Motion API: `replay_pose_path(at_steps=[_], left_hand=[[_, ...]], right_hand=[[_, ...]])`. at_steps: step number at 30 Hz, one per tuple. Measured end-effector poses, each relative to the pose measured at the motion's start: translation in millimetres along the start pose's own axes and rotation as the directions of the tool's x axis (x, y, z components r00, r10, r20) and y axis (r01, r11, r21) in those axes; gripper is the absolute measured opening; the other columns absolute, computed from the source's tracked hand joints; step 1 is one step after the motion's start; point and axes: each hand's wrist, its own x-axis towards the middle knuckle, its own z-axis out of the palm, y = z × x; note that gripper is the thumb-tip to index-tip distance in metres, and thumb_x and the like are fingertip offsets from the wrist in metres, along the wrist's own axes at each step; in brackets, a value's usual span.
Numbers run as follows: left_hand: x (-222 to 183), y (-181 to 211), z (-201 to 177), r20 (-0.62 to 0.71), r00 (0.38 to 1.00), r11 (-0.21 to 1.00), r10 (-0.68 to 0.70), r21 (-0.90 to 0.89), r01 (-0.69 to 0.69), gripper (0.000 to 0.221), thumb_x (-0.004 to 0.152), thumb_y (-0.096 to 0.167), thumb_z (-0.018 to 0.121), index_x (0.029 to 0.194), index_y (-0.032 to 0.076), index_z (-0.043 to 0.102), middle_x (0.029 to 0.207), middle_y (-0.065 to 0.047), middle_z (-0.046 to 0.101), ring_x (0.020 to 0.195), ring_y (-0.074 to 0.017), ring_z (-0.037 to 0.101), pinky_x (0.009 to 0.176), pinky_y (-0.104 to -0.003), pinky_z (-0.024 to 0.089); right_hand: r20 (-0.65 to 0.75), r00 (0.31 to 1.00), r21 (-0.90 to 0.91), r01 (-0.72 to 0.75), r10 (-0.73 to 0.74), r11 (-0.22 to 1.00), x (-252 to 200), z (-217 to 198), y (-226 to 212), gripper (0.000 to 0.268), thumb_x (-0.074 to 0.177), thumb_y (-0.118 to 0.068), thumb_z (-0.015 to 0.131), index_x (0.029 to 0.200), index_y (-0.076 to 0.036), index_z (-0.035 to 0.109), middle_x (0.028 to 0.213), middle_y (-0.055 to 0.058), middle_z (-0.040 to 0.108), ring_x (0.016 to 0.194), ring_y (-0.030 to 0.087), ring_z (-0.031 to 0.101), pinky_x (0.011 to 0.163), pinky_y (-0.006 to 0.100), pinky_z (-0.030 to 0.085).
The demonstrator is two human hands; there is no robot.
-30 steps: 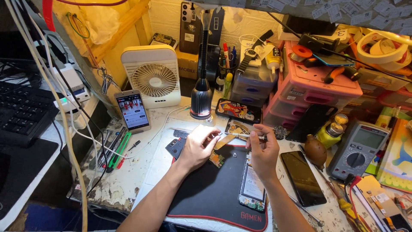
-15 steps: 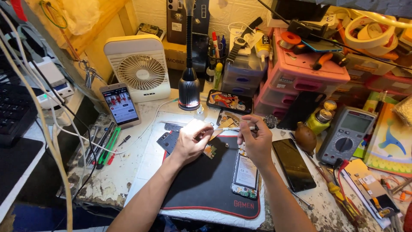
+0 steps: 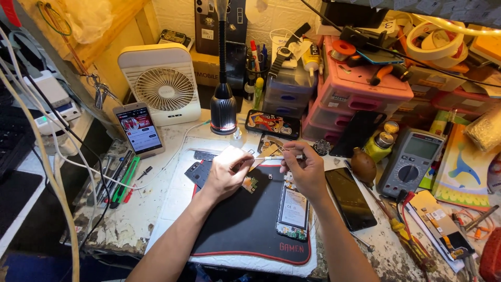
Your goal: Securing and connecting internal components of a mobile phone, specifically the motherboard and ribbon cables.
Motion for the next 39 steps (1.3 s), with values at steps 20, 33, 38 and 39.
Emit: replay_pose_path(at_steps=[20, 33, 38, 39], left_hand=[[7, 10, -23, 0.209, 0.930, 0.927, -0.302, -0.165, 0.338, 0.008, 0.089, 0.014, 0.074, 0.096, 0.013, 0.079, 0.080, -0.006, 0.073, 0.072, -0.0183, 0.065, 0.068, -0.032, 0.054], [0, -15, -42, 0.470, 0.700, 0.842, -0.538, 0.335, 0.423, 0.015, 0.083, 0.029, 0.074, 0.088, 0.014, 0.073, 0.074, -0.008, 0.074, 0.080, -0.0304, 0.073, 0.075, -0.042, 0.057], [-3, -14, -36, 0.470, 0.672, 0.799, -0.572, 0.503, 0.329, 0.023, 0.078, 0.038, 0.075, 0.085, 0.016, 0.069, 0.081, -0.005, 0.074, 0.080, -0.0278, 0.070, 0.068, -0.041, 0.051], [-6, -15, -34, 0.510, 0.639, 0.797, -0.576, 0.524, 0.300, 0.028, 0.077, 0.043, 0.075, 0.084, 0.017, 0.065, 0.083, -0.008, 0.074, 0.084, -0.0326, 0.071, 0.069, -0.044, 0.051]], right_hand=[[0.420, 0.796, -0.336, -0.309, 0.435, 0.890, 3, -8, -57, 0.016, 0.092, -0.008, 0.071, 0.103, -0.001, 0.081, 0.068, 0.015, 0.077, 0.057, 0.016, 0.057, 0.059, 0.029, 0.045], [0.564, 0.656, -0.725, 0.103, 0.501, 0.681, -27, 40, -32, 0.024, 0.081, -0.042, 0.081, 0.077, -0.020, 0.072, 0.071, -0.001, 0.069, 0.076, 0.024, 0.071, 0.070, 0.038, 0.056], [0.293, 0.792, -0.925, 0.094, 0.536, 0.368, -31, 38, 16, 0.038, 0.083, -0.064, 0.069, 0.097, -0.028, 0.072, 0.098, -0.006, 0.072, 0.096, 0.021, 0.068, 0.082, 0.039, 0.052], [0.242, 0.798, -0.956, 0.100, 0.552, 0.275, -34, 36, 27, 0.050, 0.082, -0.070, 0.066, 0.112, -0.031, 0.075, 0.113, -0.006, 0.072, 0.110, 0.020, 0.069, 0.089, 0.040, 0.056]])
